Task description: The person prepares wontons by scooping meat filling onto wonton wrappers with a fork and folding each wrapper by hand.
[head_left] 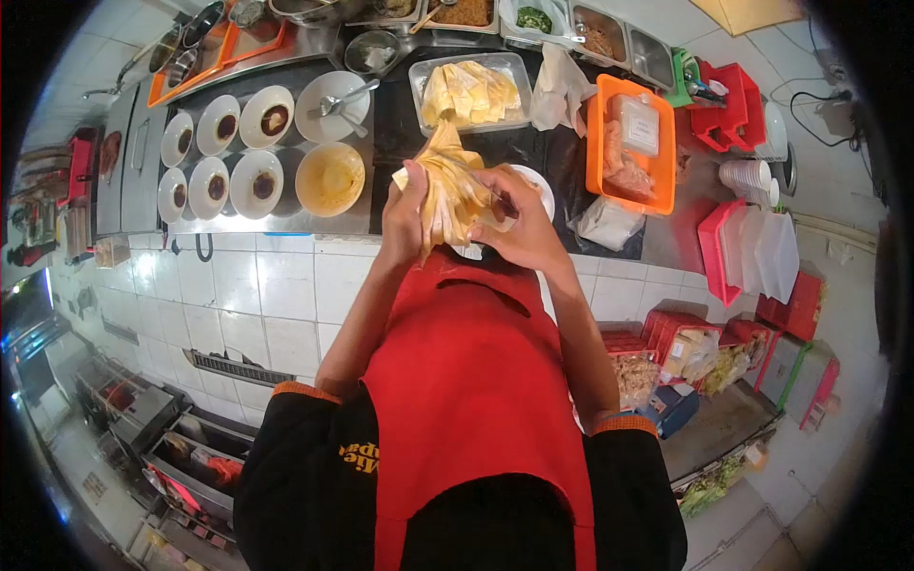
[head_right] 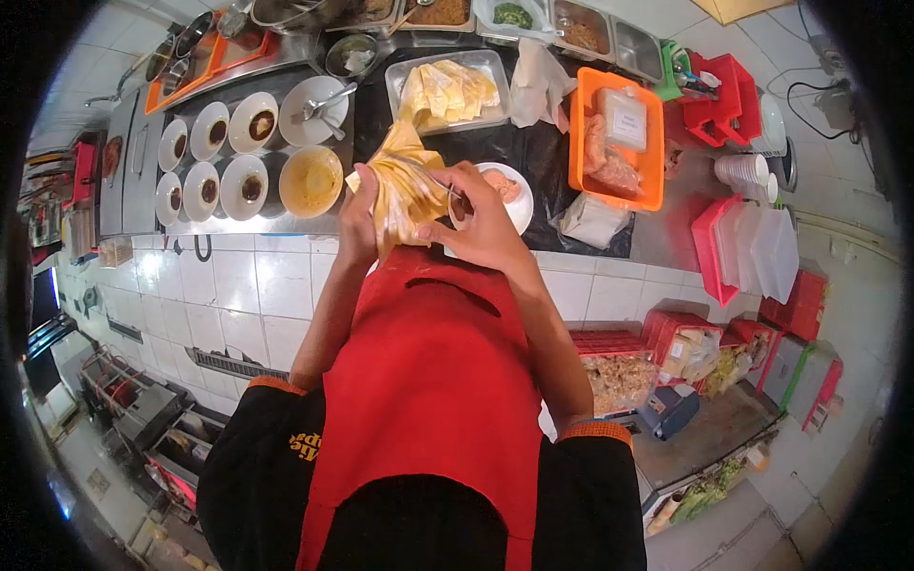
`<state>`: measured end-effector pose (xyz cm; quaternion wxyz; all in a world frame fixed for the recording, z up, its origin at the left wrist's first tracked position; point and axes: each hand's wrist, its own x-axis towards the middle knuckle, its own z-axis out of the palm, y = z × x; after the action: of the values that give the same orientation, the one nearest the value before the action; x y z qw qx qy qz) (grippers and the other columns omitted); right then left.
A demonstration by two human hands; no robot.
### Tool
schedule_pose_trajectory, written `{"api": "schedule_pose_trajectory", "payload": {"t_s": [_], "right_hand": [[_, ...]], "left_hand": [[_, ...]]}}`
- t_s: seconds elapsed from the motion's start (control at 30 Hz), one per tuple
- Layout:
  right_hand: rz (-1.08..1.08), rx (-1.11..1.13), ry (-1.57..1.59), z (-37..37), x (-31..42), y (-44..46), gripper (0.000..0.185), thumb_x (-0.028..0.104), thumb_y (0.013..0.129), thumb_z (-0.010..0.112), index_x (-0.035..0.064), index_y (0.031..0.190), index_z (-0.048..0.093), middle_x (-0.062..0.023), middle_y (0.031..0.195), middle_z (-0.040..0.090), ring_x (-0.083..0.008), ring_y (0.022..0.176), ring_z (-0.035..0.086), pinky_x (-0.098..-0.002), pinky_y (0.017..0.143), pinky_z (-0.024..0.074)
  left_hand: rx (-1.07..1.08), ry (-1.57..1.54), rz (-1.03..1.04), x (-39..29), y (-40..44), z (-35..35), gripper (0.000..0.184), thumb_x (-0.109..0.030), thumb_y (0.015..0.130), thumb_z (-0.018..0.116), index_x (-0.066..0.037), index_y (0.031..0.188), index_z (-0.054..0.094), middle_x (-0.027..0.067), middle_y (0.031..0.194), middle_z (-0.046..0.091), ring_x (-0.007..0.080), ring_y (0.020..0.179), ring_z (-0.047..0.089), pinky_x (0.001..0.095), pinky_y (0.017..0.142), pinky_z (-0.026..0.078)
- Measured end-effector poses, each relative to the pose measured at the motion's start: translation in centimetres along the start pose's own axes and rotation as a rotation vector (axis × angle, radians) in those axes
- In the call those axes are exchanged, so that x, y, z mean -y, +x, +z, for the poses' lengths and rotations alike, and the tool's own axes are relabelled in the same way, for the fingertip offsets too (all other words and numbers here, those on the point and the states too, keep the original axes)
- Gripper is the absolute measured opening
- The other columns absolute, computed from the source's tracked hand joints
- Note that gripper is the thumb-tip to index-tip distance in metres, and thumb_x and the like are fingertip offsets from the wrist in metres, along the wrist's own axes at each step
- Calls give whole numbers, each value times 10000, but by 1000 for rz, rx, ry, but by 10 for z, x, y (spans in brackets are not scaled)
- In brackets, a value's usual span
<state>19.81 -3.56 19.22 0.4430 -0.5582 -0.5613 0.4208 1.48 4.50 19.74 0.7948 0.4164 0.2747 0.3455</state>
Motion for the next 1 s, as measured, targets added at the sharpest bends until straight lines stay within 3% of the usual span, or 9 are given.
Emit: {"api": "schedule_pose_trajectory", "payload": {"t_s": [0.1, 0.23, 0.37, 0.43, 0.5, 0.57, 0.67, 0.83, 1.0], "right_hand": [[-48, -160, 188, 22, -7, 2, 744, 319, 682, 931, 8, 1246, 560, -6, 958, 496, -82, 714, 399, -245, 611, 347], [101, -106, 190, 37, 0, -2, 750, 294, 659, 938, 6, 1228, 543, -32, 1009, 522, -109, 775, 481, -265, 666, 412], [43, -239, 46, 40, 3, 1, 772, 183, 637, 937, -11, 1244, 502, -83, 1113, 550, -165, 977, 559, -316, 857, 477], [38, -248, -137, 38, 11, 2, 742, 163, 621, 932, -8, 1217, 524, -104, 1125, 566, -195, 1006, 583, -330, 875, 483], [-73, -269, -244, 38, 20, 4, 662, 124, 607, 903, 1, 1163, 566, -138, 1112, 593, -251, 1017, 607, -348, 883, 491], [-87, -230, -260, 38, 18, 5, 645, 120, 602, 895, 1, 1149, 574, -144, 1106, 606, -274, 1018, 608, -357, 885, 490], [-56, -133, -249, 34, 19, 8, 616, 111, 607, 876, 1, 1138, 584, -150, 1080, 632, -300, 997, 609, -370, 887, 491], [70, 122, -228, 11, 34, 18, 534, 94, 636, 828, 32, 1114, 598, -178, 1066, 645, -375, 1005, 632, -417, 851, 496], [42, 257, -147, -9, 40, 23, 548, 90, 626, 846, 18, 1117, 611, -120, 1058, 661, -268, 962, 663, -337, 882, 502]], "left_hand": [[-55, 101, 132, -2, 1, 20, 633, -413, 1087, 363, 36, 1528, 298, 123, 1168, 621, 160, 1036, 593, 299, 920, 478], [21, 232, 104, 5, 2, 17, 675, -406, 1083, 390, 0, 1580, 181, 98, 1183, 603, 137, 1039, 544, 288, 920, 454], [36, -300, -155, 10, 5, -4, 767, -573, 1038, 340, 14, 1530, 300, 164, 1333, 567, 248, 1208, 577, 359, 1012, 475], [66, -85, -78, 11, 5, -13, 800, -612, 1025, 287, 44, 1478, 352, 209, 1393, 531, 331, 1287, 542, 442, 1059, 464], [140, -839, -273, 27, 16, -26, 805, -605, 1031, 266, 68, 1463, 356, 224, 1400, 523, 349, 1277, 547, 477, 1073, 449], [127, -883, -283, 41, 20, -35, 774, -617, 1005, 372, 38, 1413, 439, 220, 1376, 555, 337, 1243, 576, 485, 1049, 466], [73, -876, -331, 53, 18, -45, 533, -394, 1031, 472, 20, 1367, 481, 210, 1317, 587, 338, 1192, 604, 491, 1032, 483], [76, -810, -395, 70, 12, -69, 439, -223, 1006, 500, 53, 1347, 487, 209, 1287, 610, 330, 1161, 632, 470, 1003, 522], [-234, -750, -359, 45, 15, -70, 458, -127, 952, 587, 58, 1357, 481, 215, 1309, 605, 315, 1152, 648, 459, 981, 548]]}}
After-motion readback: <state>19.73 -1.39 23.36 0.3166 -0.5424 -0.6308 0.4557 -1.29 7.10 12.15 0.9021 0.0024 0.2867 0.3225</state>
